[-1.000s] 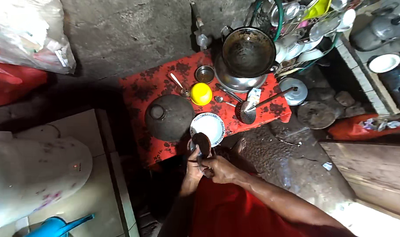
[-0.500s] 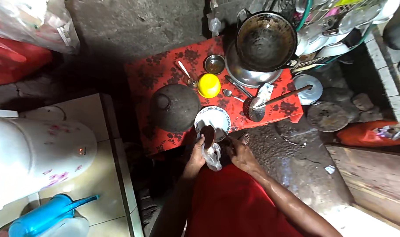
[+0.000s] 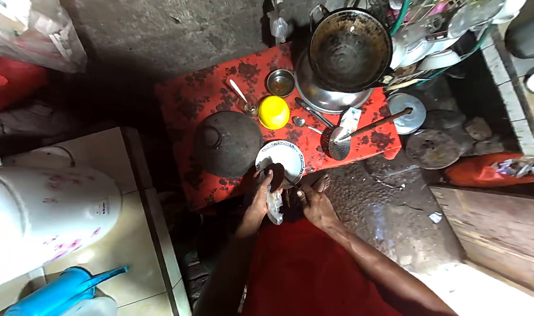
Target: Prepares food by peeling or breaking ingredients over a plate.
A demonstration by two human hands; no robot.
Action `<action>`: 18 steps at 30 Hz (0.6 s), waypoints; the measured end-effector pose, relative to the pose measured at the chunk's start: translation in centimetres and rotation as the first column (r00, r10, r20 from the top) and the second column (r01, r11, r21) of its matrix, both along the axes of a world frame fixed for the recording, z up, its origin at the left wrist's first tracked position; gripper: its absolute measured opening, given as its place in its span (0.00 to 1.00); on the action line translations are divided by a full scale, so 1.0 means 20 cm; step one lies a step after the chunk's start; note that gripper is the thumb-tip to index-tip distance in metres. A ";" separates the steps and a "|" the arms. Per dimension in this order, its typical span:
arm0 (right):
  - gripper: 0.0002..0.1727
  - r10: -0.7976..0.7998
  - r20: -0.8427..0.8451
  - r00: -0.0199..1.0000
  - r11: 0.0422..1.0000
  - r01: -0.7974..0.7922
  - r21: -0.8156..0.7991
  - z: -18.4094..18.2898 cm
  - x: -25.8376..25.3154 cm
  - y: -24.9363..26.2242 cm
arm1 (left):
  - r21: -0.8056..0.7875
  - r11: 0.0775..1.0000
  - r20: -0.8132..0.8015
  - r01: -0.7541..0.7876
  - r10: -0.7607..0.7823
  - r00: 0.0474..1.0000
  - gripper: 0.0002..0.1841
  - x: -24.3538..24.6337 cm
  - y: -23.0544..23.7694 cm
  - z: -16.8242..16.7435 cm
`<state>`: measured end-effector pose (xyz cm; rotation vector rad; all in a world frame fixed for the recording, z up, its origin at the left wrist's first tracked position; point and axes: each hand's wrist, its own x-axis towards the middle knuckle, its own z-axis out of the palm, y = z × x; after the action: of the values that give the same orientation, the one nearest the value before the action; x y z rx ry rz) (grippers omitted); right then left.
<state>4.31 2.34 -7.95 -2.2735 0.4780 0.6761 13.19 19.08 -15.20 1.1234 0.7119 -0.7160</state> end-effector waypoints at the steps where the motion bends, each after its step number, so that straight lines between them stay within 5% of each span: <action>1: 0.27 0.012 -0.016 1.000 1.000 -0.012 -0.007 0.00 0.01 0.01 | -0.009 1.000 -0.009 -0.005 0.005 1.000 0.28 0.00 0.01 -0.01; 8: 0.29 0.045 -0.072 0.996 0.995 -0.051 -0.088 -0.06 0.06 0.06 | -0.043 0.999 -0.027 0.001 -0.002 1.000 0.21 -0.02 0.02 -0.01; 18: 0.29 0.099 -0.147 0.984 0.983 -0.120 -0.142 -0.17 0.17 0.15 | 0.156 0.986 0.098 -0.053 0.038 0.994 0.28 0.02 0.08 -0.09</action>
<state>7.65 5.35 -11.42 -2.4188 0.4873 0.8851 13.55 20.62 -16.93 1.2738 0.7204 -0.5711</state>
